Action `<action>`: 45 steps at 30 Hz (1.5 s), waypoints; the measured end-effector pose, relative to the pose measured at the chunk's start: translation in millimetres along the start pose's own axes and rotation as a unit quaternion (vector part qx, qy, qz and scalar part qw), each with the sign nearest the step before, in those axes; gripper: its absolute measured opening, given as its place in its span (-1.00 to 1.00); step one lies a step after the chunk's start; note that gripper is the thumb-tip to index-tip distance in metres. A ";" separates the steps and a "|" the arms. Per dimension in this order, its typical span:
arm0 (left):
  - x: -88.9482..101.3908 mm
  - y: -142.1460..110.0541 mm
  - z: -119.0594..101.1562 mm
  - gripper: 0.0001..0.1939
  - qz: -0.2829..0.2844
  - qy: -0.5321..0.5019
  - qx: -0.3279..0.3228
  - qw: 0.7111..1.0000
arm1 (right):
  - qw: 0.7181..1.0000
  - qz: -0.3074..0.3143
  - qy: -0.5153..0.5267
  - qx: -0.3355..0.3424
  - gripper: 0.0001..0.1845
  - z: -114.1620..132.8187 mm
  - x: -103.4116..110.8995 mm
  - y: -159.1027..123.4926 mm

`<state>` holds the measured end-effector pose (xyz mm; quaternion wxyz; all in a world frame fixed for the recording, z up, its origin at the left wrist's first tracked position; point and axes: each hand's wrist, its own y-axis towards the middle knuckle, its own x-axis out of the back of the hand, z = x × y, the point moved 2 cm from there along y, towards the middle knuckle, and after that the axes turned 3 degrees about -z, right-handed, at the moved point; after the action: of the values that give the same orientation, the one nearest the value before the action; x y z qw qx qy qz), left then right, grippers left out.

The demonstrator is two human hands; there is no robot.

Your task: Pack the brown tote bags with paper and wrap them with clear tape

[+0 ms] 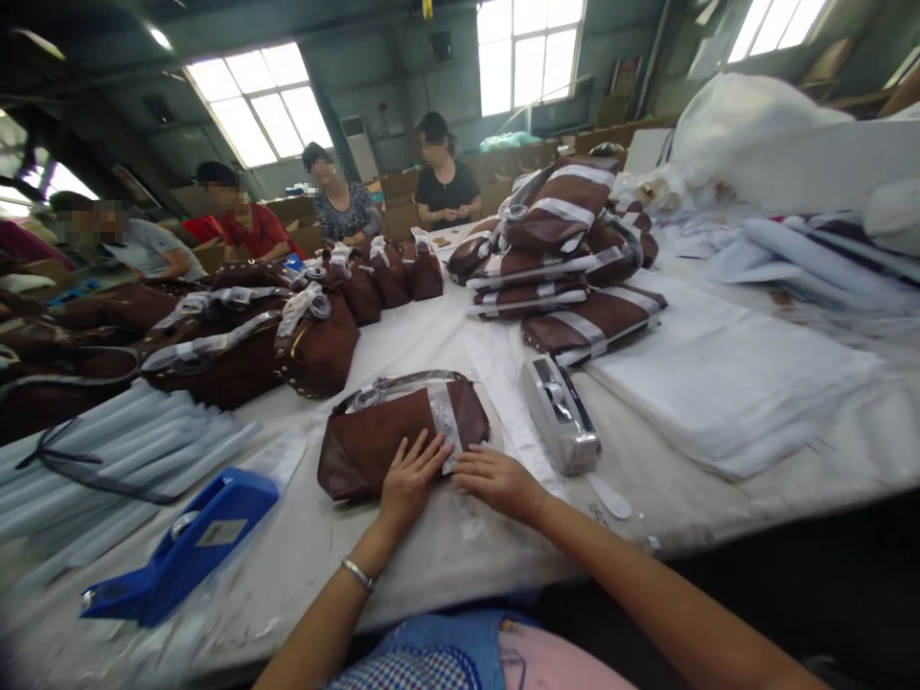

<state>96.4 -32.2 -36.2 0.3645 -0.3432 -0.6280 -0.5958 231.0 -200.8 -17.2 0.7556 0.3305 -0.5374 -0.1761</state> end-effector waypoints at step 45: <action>-0.1 -2.2 -2.0 -0.46 -0.014 0.003 0.004 1.000 | 0.994 0.057 -0.048 -0.084 -0.59 14.3 -15.2 -9.4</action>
<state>94.7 -34.4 -37.3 0.3594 -0.3315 -0.6343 -0.5988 213.1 -202.6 -31.3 0.7628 0.2263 -0.5743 -0.1926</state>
